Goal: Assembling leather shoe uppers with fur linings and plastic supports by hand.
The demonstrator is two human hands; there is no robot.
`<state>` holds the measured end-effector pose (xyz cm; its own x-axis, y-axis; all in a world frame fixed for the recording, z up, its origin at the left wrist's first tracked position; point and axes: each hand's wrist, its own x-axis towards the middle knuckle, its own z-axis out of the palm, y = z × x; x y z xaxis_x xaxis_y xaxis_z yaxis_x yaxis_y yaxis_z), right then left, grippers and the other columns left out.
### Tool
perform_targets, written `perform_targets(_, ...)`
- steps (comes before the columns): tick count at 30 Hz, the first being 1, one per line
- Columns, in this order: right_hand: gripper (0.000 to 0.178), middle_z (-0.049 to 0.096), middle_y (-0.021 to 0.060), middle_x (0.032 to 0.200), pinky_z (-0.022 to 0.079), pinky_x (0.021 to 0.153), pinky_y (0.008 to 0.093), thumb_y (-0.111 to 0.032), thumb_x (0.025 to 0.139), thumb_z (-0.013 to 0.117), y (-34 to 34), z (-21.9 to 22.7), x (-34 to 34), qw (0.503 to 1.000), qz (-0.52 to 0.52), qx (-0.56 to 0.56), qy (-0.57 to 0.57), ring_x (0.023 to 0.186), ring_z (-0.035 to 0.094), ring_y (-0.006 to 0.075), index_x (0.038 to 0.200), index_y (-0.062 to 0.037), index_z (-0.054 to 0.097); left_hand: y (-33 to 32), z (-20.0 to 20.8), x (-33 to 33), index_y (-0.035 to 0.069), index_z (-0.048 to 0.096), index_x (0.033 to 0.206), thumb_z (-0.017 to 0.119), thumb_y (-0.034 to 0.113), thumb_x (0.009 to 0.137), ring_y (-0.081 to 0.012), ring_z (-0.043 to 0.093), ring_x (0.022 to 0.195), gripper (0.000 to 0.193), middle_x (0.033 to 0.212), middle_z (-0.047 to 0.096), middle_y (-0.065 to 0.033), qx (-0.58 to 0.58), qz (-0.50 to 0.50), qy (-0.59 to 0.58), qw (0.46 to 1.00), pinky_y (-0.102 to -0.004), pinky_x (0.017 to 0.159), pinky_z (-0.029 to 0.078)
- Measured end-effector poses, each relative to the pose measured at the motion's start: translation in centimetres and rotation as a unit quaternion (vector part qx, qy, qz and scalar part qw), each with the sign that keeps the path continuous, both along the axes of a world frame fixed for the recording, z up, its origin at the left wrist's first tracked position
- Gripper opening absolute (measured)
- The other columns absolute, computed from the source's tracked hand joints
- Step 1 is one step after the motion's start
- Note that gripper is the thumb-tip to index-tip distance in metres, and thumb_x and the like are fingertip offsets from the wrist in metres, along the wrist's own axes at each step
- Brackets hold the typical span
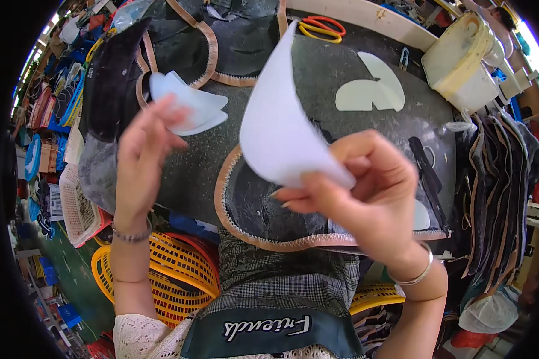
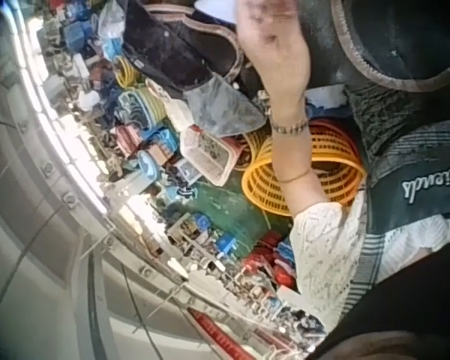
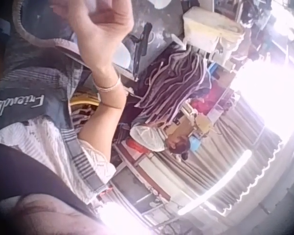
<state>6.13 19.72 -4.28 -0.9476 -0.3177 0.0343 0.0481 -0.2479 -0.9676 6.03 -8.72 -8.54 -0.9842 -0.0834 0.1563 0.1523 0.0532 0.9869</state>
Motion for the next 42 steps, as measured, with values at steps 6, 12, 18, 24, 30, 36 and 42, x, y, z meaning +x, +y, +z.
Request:
perform_targets(6, 0.03, 0.064, 0.0058, 0.078, 0.055, 0.061, 0.028, 0.008, 0.083, 0.066, -0.8, -2.9, 3.8, 0.962, 0.034, 0.268, 0.033, 0.072, 0.064, 0.0122, 0.11, -0.0004, 0.055, 3.0, 0.3, 2.3, -0.005, 0.045, 0.129, 0.068, 0.004, 0.089, -0.0079, 0.063, 0.069, 0.047, 0.089, 0.069, -0.0088, 0.038, -0.118, -0.191, 0.974, -0.0225, 0.059, 0.054)
perform_targets(12, 0.032, 0.055, 0.0029, 0.066, 0.044, 0.054, 0.0312, -0.003, 0.076, 0.073, -0.5, -5.2, 3.8, 0.809, 0.097, 0.398, 0.422, 0.059, 0.049, 0.0214, 0.107, -0.0018, 0.064, 4.3, -1.7, 4.3, -0.001, 0.046, 0.129, 0.068, -0.004, 0.085, -0.0073, 0.062, 0.064, 0.049, 0.078, 0.065, -0.0045, 0.021, -0.071, -0.185, 0.98, -0.02, 0.055, 0.051)
perform_targets(18, 0.015, 0.061, 0.0125, 0.074, 0.051, 0.062, 0.0384, -0.001, 0.076, 0.071, -1.1, -5.2, 0.8, 0.872, 0.103, 0.357, 0.319, 0.069, 0.062, 0.0311, 0.09, 0.0002, 0.064, 2.1, -4.0, 3.2, -0.005, 0.056, 0.116, 0.062, 0.006, 0.094, -0.0138, 0.067, 0.088, 0.026, 0.097, 0.068, -0.0079, 0.276, -0.042, -0.201, 0.939, -0.0281, 0.08, 0.055)
perform_targets(24, 0.015, 0.064, 0.0099, 0.081, 0.052, 0.064, 0.035, -0.001, 0.072, 0.075, -2.9, -8.9, -1.1, 0.869, 0.228, 0.319, 0.303, 0.074, 0.063, 0.0279, 0.086, -0.0023, 0.071, 1.8, -5.5, 2.2, -0.002, 0.059, 0.11, 0.059, 0.01, 0.096, -0.0181, 0.067, 0.094, 0.018, 0.103, 0.067, -0.0098, 0.358, -0.044, -0.237, 0.902, -0.0345, 0.088, 0.055)
perform_targets(30, 0.015, 0.061, 0.0099, 0.083, 0.051, 0.067, 0.0372, 0.002, 0.072, 0.072, -3.3, -9.8, -0.3, 0.858, 0.178, 0.335, 0.346, 0.08, 0.061, 0.0289, 0.085, -0.0035, 0.068, 1.5, -6.2, 2.3, -0.001, 0.058, 0.11, 0.056, 0.009, 0.097, -0.0189, 0.066, 0.098, 0.016, 0.106, 0.066, -0.0109, 0.342, -0.063, -0.223, 0.911, -0.0351, 0.09, 0.055)
perform_targets(36, 0.011, 0.052, 0.01, 0.083, 0.047, 0.066, 0.0402, -0.001, 0.078, 0.066, -1.6, -6.3, -1.5, 0.775, 0.422, 0.315, 0.35, 0.084, 0.054, 0.0303, 0.081, -0.0036, 0.057, 2.4, -6.3, 2.1, 0.0, 0.059, 0.106, 0.058, 0.008, 0.096, -0.018, 0.067, 0.094, 0.012, 0.101, 0.067, -0.009, 0.307, -0.016, -0.192, 0.932, -0.0352, 0.085, 0.057)
perform_targets(42, 0.016, 0.061, 0.0144, 0.095, 0.05, 0.077, 0.0382, -0.004, 0.082, 0.068, 2.5, 0.8, 2.8, 0.808, 0.528, 0.2, 0.17, 0.087, 0.061, 0.0327, 0.093, 0.0036, 0.059, 1.4, -4.7, 3.4, 0.001, 0.061, 0.107, 0.058, 0.009, 0.096, -0.0161, 0.069, 0.083, 0.014, 0.093, 0.068, -0.0066, 0.339, -0.04, -0.107, 0.934, -0.0316, 0.074, 0.059)
